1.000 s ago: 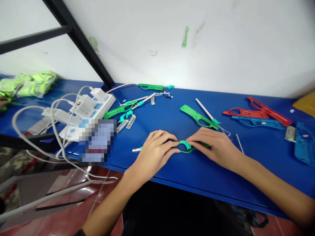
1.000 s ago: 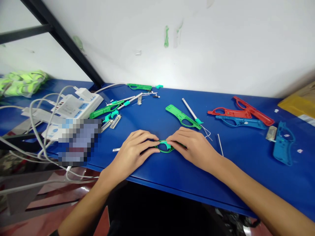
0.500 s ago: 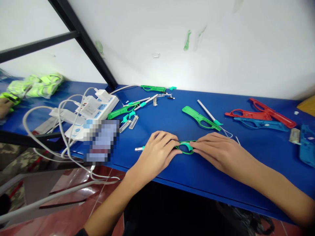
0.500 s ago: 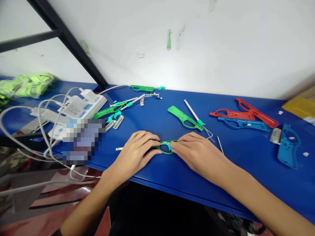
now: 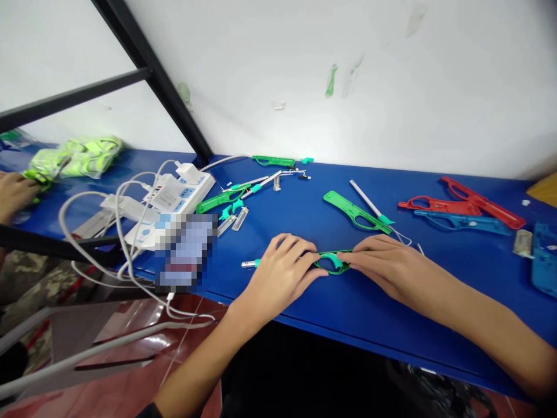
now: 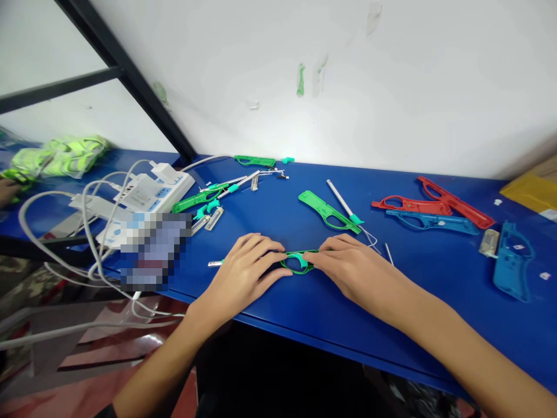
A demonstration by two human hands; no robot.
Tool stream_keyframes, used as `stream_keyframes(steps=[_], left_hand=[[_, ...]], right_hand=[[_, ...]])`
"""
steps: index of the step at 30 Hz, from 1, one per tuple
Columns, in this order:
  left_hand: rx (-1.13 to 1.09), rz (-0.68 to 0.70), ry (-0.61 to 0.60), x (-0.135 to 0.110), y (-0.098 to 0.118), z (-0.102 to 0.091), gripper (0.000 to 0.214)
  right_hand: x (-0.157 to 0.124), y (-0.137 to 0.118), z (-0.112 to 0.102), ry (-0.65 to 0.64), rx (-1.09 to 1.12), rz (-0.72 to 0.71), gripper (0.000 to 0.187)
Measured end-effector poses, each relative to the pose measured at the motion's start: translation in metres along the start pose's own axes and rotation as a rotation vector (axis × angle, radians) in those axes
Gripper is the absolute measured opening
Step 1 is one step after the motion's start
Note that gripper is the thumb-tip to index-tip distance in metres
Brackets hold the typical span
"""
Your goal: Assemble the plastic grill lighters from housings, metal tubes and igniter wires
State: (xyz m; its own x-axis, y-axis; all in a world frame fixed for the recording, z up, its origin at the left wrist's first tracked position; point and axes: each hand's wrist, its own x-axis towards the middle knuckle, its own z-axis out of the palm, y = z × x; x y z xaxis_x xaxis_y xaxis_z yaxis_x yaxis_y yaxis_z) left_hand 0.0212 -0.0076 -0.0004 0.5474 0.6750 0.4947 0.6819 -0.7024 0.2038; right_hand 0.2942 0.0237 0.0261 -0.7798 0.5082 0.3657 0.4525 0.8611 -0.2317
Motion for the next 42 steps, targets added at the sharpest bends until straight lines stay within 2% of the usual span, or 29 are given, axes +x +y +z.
stream_keyframes(steps=[3, 9, 14, 20, 23, 27, 29, 32, 36, 39, 42], left_hand=[[0.036, 0.002, -0.001, 0.001, 0.002, 0.000, 0.030], [0.082, 0.083, -0.083, 0.001, 0.002, -0.002, 0.033], [0.083, 0.028, -0.069, 0.000, 0.002, 0.000, 0.028], [0.077, 0.083, -0.005, -0.002, 0.000, 0.002, 0.026], [0.076, 0.107, -0.014, -0.002, -0.001, 0.003, 0.023], [0.051, 0.112, -0.006, -0.003, -0.002, 0.005, 0.024], [0.042, 0.110, 0.003, -0.003, -0.003, 0.007, 0.023], [0.034, 0.107, 0.010, -0.005, -0.004, 0.010, 0.022], [0.016, 0.112, 0.004, -0.005, -0.006, 0.012, 0.023], [0.007, 0.104, 0.001, -0.005, -0.006, 0.012, 0.024], [-0.004, 0.093, 0.002, -0.004, -0.006, 0.011, 0.024]], right_hand=[[0.001, 0.001, 0.001, 0.017, -0.015, -0.019, 0.035], [0.003, 0.001, 0.011, 0.047, -0.025, -0.009, 0.033], [0.006, 0.002, 0.021, 0.096, 0.029, 0.046, 0.030], [0.008, 0.003, 0.028, 0.139, 0.073, 0.073, 0.028], [0.011, 0.005, 0.025, 0.139, 0.062, 0.074, 0.026], [0.005, -0.005, 0.004, 0.160, -0.039, 0.096, 0.026], [-0.010, -0.013, -0.009, 0.222, -0.088, 0.175, 0.028], [-0.052, -0.016, -0.029, 0.322, -0.199, 0.371, 0.027], [-0.132, 0.019, -0.060, 0.385, -0.544, 0.664, 0.026], [-0.180, 0.054, -0.083, 0.355, -0.596, 0.715, 0.026], [-0.201, 0.077, -0.090, 0.289, -0.587, 0.670, 0.034]])
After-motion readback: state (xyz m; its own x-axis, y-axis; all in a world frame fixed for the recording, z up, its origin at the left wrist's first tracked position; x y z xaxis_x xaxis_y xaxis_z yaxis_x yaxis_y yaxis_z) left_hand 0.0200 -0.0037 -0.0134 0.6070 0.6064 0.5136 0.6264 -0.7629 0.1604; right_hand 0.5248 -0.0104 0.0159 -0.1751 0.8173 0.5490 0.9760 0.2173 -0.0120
